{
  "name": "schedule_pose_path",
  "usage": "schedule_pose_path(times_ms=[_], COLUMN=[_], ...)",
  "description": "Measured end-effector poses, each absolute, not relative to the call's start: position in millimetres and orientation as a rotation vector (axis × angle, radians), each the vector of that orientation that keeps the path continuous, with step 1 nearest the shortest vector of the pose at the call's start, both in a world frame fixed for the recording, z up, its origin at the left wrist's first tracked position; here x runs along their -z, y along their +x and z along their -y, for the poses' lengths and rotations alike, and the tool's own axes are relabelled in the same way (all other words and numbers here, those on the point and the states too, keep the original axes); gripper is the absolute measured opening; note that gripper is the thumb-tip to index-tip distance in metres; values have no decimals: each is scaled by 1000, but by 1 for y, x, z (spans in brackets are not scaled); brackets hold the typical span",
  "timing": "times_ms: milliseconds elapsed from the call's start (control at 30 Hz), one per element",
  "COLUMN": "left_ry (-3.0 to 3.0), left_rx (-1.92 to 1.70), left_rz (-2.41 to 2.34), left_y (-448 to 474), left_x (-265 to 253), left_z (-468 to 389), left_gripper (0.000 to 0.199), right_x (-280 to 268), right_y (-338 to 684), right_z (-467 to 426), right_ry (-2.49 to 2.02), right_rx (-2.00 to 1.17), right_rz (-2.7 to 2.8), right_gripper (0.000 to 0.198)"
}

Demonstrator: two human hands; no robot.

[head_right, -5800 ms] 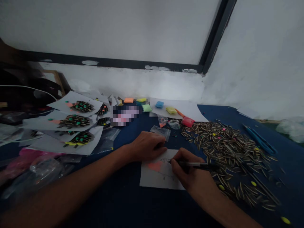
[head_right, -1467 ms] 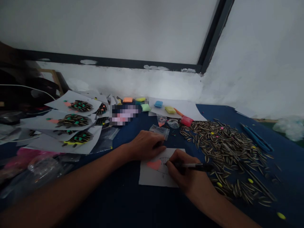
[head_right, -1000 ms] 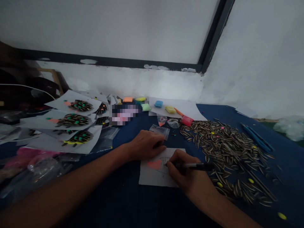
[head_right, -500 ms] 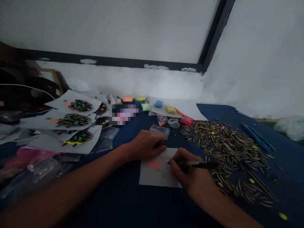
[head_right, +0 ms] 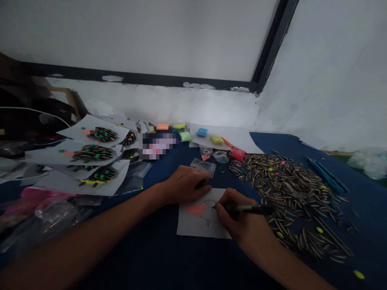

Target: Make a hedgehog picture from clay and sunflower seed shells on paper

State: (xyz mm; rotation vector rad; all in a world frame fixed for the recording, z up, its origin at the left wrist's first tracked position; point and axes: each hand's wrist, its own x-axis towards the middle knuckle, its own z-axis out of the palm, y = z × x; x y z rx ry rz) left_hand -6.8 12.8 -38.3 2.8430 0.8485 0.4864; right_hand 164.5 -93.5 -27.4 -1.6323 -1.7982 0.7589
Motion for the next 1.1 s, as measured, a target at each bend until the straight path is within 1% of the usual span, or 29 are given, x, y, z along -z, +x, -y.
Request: schedule_pose_path(times_ms=[800,1100], left_ry=[2841,2830], left_rx=[-434,-447], left_rz=[-860,-857], left_y=[-7,-6], left_x=[36,36], left_z=[-12,-12], left_gripper=[20,19], right_x=[30,34], right_y=[162,159], right_z=[96,97], right_ry=[-1639,-1635], right_rx=[-694,-760], right_rz=[1751,1780], right_gripper=[21,22])
